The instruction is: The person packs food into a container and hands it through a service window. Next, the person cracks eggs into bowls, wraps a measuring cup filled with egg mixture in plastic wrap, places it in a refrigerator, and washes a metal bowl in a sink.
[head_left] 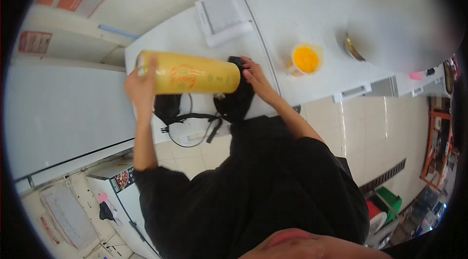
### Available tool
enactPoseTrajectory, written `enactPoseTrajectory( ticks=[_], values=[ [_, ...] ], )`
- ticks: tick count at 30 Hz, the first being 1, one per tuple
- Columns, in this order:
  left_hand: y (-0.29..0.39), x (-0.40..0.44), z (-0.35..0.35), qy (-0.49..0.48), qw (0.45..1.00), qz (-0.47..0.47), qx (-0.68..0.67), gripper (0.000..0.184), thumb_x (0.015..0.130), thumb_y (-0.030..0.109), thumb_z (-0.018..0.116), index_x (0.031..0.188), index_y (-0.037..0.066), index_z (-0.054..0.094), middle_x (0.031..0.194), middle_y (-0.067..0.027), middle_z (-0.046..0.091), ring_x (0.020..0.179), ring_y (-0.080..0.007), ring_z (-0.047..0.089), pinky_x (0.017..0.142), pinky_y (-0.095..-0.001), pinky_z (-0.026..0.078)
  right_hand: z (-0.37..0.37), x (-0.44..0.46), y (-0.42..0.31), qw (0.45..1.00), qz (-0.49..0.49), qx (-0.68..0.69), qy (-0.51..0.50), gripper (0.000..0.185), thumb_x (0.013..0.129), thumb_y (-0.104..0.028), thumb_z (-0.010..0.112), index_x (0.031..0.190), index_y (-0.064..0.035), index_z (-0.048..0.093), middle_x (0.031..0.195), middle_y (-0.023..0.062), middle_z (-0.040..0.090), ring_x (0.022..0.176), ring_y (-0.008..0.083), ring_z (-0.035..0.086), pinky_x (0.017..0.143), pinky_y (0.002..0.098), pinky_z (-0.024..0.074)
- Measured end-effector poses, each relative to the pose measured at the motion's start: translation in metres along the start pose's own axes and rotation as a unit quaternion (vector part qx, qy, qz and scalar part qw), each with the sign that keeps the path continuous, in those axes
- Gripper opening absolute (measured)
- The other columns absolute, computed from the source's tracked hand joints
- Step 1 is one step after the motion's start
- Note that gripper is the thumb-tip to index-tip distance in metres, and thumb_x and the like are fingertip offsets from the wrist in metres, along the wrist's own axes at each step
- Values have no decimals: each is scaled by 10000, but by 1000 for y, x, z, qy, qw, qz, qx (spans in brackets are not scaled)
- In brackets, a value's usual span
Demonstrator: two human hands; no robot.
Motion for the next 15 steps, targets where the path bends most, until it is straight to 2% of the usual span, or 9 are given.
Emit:
enactPoseTrajectory(
  ticks=[2, 3, 5, 7, 8, 9, 10, 12, 15],
  values=[
    [-34, -16, -2, -73, 965, -61, -243, 475, 861, 414, 653, 975, -47, 673, 845, -96, 681, 732, -107, 625, 662, -273, 503, -4, -19, -12, 983, 76, 166, -28, 496, 986, -383, 386, 1377, -78, 373, 1191, 86, 472, 1136, 202, 456, 1017, 334, 324],
    [-34, -35, 3, -99, 947, -104, -287, 466, 864, 402, 655, 988, -47, 668, 864, -82, 680, 736, -112, 625, 666, -268, 500, -6, -36, -23, 948, 127, 286, -52, 517, 984, -422, 360, 1374, -84, 377, 1194, 79, 476, 1147, 193, 452, 1018, 327, 321],
    [-42, -76, 21, -153, 912, -200, -324, 446, 872, 389, 652, 1005, -36, 665, 896, -64, 678, 757, -108, 621, 685, -255, 493, -38, -67, -40, 944, 139, 283, -101, 532, 979, -449, 351, 1348, -70, 405, 1150, 71, 502, 1138, 165, 459, 1014, 317, 319],
    [-49, -126, 70, -180, 883, -278, -333, 402, 900, 377, 620, 994, -11, 672, 918, -51, 671, 804, -91, 605, 737, -240, 477, -84, -102, -42, 909, 291, 288, -78, 540, 981, -462, 313, 1223, -22, 512, 1073, 86, 579, 1048, 173, 541, 978, 317, 379],
    [-45, -153, 96, -246, 870, -286, -318, 400, 923, 385, 582, 972, -2, 674, 890, -34, 664, 814, -85, 589, 752, -242, 465, -110, -122, -24, 874, 363, 318, -47, 563, 981, -475, 295, 1167, -8, 550, 1048, 96, 603, 1009, 183, 570, 961, 318, 405],
    [-24, -180, 120, -265, 841, -317, -350, 431, 933, 413, 554, 949, -1, 674, 863, -28, 657, 806, -84, 581, 750, -242, 456, -143, -140, 6, 869, 373, 325, 0, 597, 980, -495, 276, 1089, 6, 583, 1004, 122, 633, 972, 204, 597, 931, 325, 441],
    [5, -198, 138, -287, 848, -329, -299, 453, 938, 436, 534, 949, 4, 670, 858, -23, 655, 807, -85, 580, 749, -245, 453, -175, -147, 9, 872, 382, 303, 36, 611, 979, -508, 274, 1065, 10, 587, 979, 127, 639, 954, 209, 604, 916, 326, 451],
    [11, -246, 208, -345, 788, -317, -399, 526, 953, 484, 469, 1016, 3, 672, 922, -69, 669, 860, -117, 605, 764, -288, 475, -245, -149, 27, 858, 420, 278, 94, 608, 980, -510, 278, 1048, 5, 594, 967, 113, 645, 913, 218, 618, 876, 338, 474],
    [57, -288, 280, -334, 741, -346, -469, 529, 952, 470, 481, 1060, -21, 645, 973, -97, 668, 883, -141, 622, 789, -300, 484, -336, -139, 70, 902, 383, 164, 113, 610, 986, -505, 272, 1077, 1, 602, 971, 103, 648, 915, 210, 611, 877, 328, 458]
  ],
)
Point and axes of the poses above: each hand's wrist, its own x-axis towards the middle knuckle, its own z-axis out of the palm, y = z × x, the point moved 3 cm from there along x, towards the middle knuckle
